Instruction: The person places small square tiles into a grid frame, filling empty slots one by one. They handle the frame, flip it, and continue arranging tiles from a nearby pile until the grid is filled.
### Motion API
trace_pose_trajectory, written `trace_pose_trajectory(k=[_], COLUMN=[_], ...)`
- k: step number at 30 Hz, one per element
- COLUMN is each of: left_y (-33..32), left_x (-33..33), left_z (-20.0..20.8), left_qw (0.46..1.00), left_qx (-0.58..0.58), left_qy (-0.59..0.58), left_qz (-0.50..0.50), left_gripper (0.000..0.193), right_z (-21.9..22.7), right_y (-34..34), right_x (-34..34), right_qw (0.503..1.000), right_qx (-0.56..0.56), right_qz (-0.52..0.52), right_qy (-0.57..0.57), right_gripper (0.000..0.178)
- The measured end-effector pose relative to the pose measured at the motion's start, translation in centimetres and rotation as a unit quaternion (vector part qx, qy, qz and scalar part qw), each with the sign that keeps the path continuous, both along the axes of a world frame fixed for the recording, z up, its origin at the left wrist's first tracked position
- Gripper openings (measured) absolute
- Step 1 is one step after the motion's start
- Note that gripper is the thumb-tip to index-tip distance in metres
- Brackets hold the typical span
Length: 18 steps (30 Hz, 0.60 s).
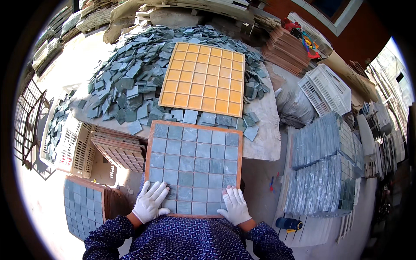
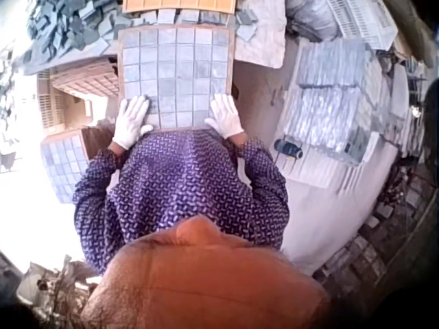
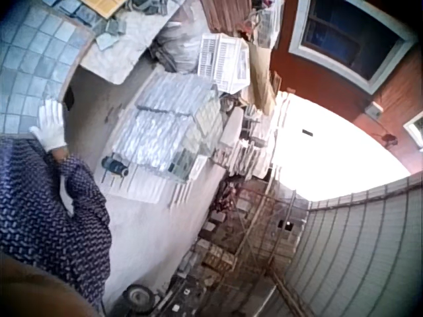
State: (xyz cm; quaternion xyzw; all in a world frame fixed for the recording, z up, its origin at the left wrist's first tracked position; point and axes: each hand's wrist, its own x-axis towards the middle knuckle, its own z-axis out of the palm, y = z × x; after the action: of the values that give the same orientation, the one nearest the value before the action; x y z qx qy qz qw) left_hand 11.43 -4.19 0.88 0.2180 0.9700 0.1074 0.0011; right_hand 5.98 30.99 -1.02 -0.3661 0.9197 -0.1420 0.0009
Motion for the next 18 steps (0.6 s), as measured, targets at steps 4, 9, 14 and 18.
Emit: trace_pose_trajectory(k=[4,9,14,18], left_y=[1.3,0.8,3.4,7.5], left_x=[-4.8,-9.9,-5.8,-3.6], left_z=[-0.3,0.8,0.3,-0.6], left_qw=[0.995,0.989,0.999,0.996], left_qx=[-0.012,-0.007,0.02,0.041], left_qy=[0.058,0.092,0.031,-0.019], left_qz=[0.077,0.115,-0.019,-0.082], left_gripper=[0.079,0.07,0.077,0.084], right_z=[-0.4,-1.1,-3.2,-3.7], right_y=[-1.3,-2.0,0.2,-0.4], right_x=[-1.3,-5.3,-3.6,-2.5], right_qw=[0.993,0.973,0.92,0.898], right_qx=[0.017,-0.037,-0.193,-0.178], right_qz=[-0.118,-0.213,-0.336,-0.395], right_qy=[0.016,0.077,-0.049,-0.074], right_gripper=[0.085,0.082,0.069,0.055])
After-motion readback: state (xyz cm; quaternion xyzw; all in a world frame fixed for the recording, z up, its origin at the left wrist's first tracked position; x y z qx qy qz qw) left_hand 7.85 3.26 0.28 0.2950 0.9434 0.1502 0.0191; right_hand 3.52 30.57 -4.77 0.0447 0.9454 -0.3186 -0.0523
